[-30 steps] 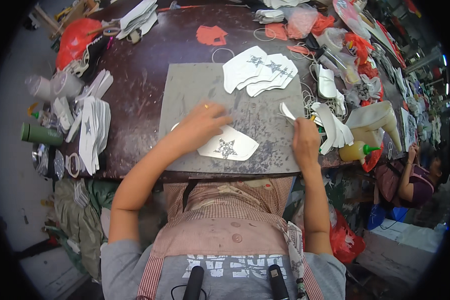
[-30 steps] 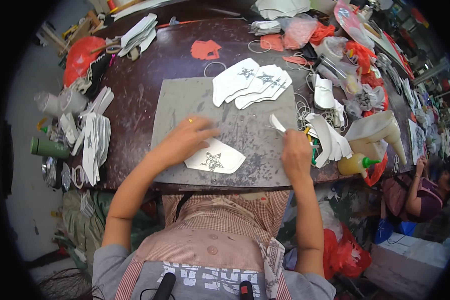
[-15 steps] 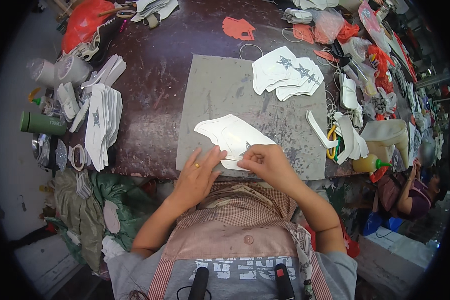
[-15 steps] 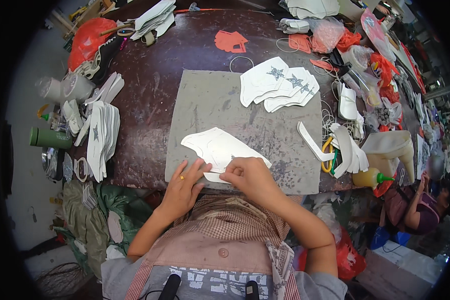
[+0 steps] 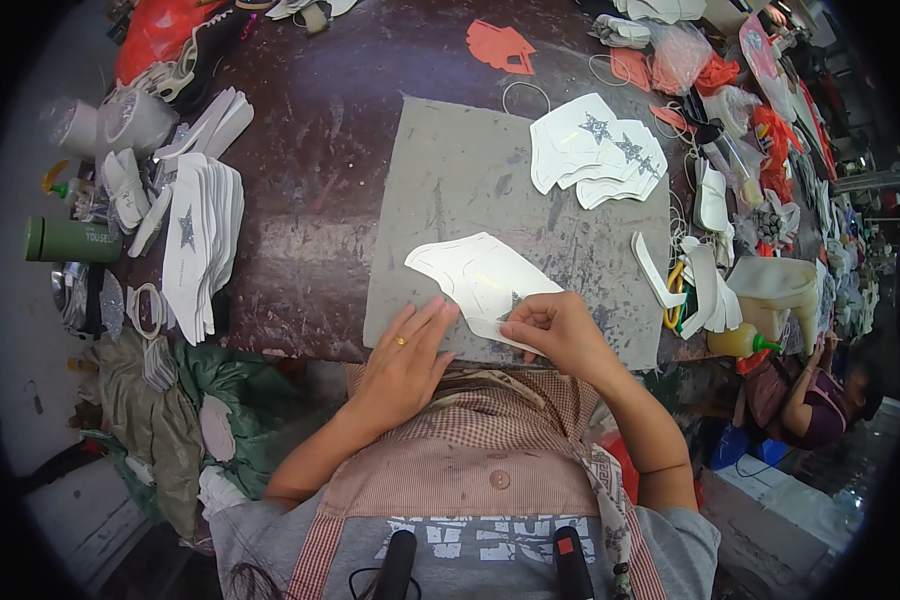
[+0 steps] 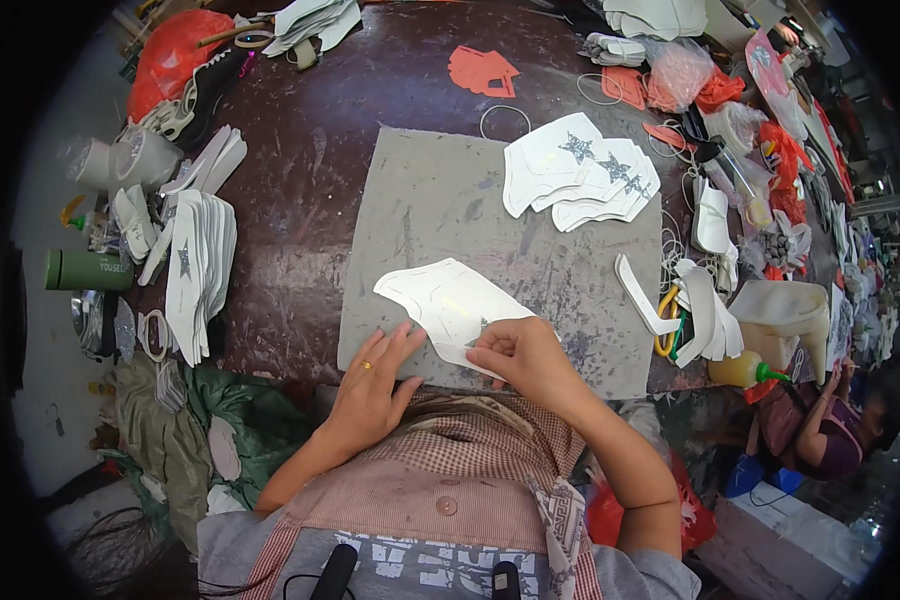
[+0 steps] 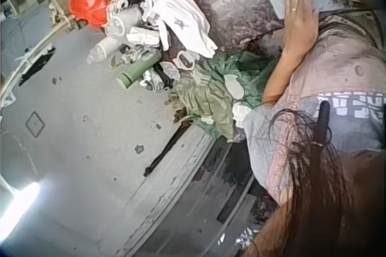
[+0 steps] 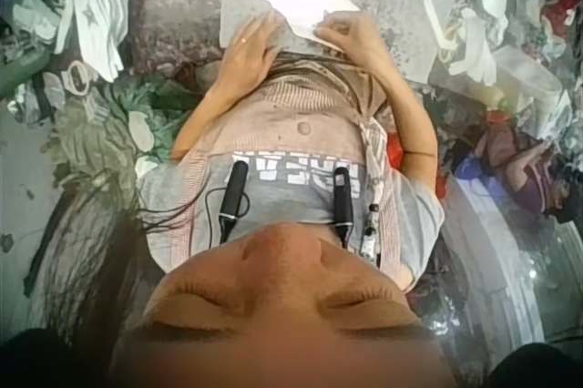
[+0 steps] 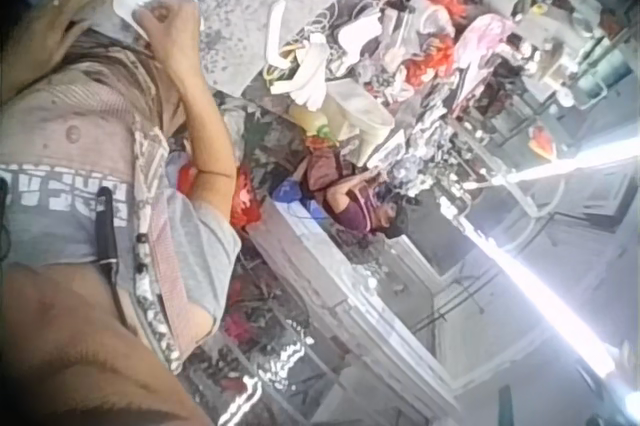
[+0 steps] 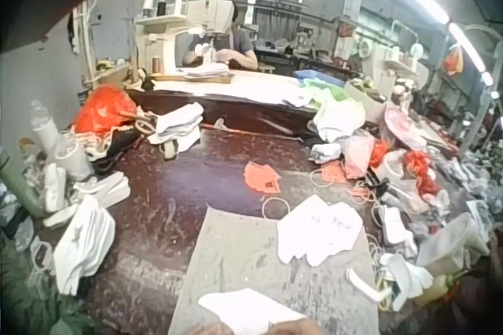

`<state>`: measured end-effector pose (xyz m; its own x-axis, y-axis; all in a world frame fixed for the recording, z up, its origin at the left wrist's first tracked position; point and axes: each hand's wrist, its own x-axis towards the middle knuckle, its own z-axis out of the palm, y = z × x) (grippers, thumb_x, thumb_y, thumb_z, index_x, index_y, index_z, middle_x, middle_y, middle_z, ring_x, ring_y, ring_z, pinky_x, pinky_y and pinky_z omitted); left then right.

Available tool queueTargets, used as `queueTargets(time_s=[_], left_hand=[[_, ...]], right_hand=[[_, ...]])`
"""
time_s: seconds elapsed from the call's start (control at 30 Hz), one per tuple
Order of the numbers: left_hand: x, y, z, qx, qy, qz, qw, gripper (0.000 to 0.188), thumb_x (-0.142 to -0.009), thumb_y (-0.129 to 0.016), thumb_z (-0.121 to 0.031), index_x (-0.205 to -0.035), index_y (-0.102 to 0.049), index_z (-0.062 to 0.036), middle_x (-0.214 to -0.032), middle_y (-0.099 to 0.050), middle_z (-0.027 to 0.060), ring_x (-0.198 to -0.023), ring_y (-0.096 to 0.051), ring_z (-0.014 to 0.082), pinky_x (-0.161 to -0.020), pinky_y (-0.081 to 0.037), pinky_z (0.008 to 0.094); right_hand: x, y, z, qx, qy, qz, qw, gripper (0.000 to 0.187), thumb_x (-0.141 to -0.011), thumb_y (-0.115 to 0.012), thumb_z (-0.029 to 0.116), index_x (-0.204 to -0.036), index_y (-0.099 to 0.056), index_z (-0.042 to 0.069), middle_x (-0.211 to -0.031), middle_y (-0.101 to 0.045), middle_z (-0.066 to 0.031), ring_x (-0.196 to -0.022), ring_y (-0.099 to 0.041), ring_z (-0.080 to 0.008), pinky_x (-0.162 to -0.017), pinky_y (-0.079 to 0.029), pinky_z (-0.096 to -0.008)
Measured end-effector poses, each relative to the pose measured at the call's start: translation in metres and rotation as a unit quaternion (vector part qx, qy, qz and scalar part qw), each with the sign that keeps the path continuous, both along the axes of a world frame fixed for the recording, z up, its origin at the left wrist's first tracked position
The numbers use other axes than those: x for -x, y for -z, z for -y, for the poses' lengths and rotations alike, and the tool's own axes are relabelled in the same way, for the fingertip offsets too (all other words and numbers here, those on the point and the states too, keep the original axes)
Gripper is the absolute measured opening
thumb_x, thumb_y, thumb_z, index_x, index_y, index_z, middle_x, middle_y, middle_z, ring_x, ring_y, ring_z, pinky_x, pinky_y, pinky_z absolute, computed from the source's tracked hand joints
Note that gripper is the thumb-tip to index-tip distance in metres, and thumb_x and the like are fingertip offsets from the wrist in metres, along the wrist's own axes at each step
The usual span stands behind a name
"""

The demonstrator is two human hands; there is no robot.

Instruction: The person assembles white fabric face masks by hand. They pick up white fabric pieces, place them on a work surface, and apply adhesive from a squeeze bottle to the edges. The person then folds the fabric pieces to form the mask shape and stacks the finished units.

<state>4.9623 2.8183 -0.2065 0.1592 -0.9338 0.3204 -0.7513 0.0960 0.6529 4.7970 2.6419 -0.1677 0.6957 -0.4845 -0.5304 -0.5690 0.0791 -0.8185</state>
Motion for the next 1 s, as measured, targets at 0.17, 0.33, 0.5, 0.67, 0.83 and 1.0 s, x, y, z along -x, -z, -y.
queueTargets(time_s=[0.17, 0.33, 0.5, 0.67, 0.83, 1.0], left_hand=[[0.01, 0.012, -0.013, 0.063, 0.031, 0.054, 0.996, 0.048, -0.083, -0.07, -0.014, -0.127, -0.055, 0.0018, -0.132, -0.057, 0.0131, -0.119, -0.055, 0.0294, -0.1, -0.044, 0.0448], [0.02, 0.009, -0.006, 0.012, 0.064, 0.082, 0.994, 0.063, -0.078, -0.075, -0.036, -0.127, -0.057, -0.0011, -0.136, -0.056, 0.0107, -0.119, -0.052, 0.0262, -0.097, -0.046, 0.0412], [0.023, 0.01, -0.006, -0.019, 0.056, 0.137, 0.989, 0.071, -0.081, -0.064, -0.049, -0.13, -0.054, 0.0018, -0.141, -0.051, 0.0118, -0.121, -0.051, 0.0262, -0.101, -0.042, 0.0364], [0.026, 0.012, -0.002, -0.02, 0.049, 0.166, 0.985, 0.074, -0.082, -0.063, -0.052, -0.131, -0.053, 0.0015, -0.14, -0.052, 0.0128, -0.122, -0.051, 0.0269, -0.1, -0.043, 0.0362], [0.029, 0.017, -0.005, -0.029, 0.038, 0.178, 0.983, 0.074, -0.082, -0.063, -0.052, -0.133, -0.052, 0.0006, -0.141, -0.051, 0.0142, -0.122, -0.051, 0.0287, -0.1, -0.043, 0.0406], [0.025, 0.015, 0.0, -0.051, 0.075, 0.175, 0.98, 0.077, -0.08, -0.065, -0.053, -0.135, -0.051, -0.0019, -0.139, -0.052, 0.0151, -0.125, -0.049, 0.0308, -0.103, -0.041, 0.0474]], right_hand=[[-0.005, -0.009, 0.005, -0.019, -0.016, -0.023, 0.999, 0.017, -0.087, -0.071, 0.011, -0.081, -0.067, -0.004, -0.065, -0.064, -0.0029, -0.053, -0.059, -0.0067, -0.048, -0.044, -0.0214], [-0.005, -0.004, 0.006, -0.028, -0.015, -0.01, 0.999, 0.019, -0.088, -0.07, 0.012, -0.08, -0.067, -0.006, -0.063, -0.065, -0.0049, -0.051, -0.059, -0.0078, -0.047, -0.046, -0.0225], [-0.004, -0.002, 0.005, -0.015, -0.016, -0.015, 1.0, 0.019, -0.088, -0.07, 0.011, -0.081, -0.067, -0.007, -0.063, -0.065, -0.0048, -0.051, -0.059, -0.0073, -0.047, -0.045, -0.0217], [0.001, -0.006, 0.002, 0.05, -0.016, 0.001, 0.999, 0.019, -0.084, -0.073, 0.014, -0.083, -0.068, -0.004, -0.07, -0.068, -0.0097, -0.057, -0.062, -0.0123, -0.052, -0.048, -0.0262], [0.034, -0.048, -0.006, 0.348, -0.085, 0.008, 0.933, 0.022, -0.08, -0.076, 0.019, -0.087, -0.069, 0.0, -0.079, -0.068, -0.0134, -0.066, -0.065, -0.0248, -0.062, -0.051, -0.035], [0.061, -0.02, 0.0, 0.222, 0.002, 0.019, 0.975, 0.016, -0.078, -0.077, 0.014, -0.088, -0.071, 0.002, -0.078, -0.066, -0.0096, -0.075, -0.062, -0.0236, -0.064, -0.05, -0.0337]])
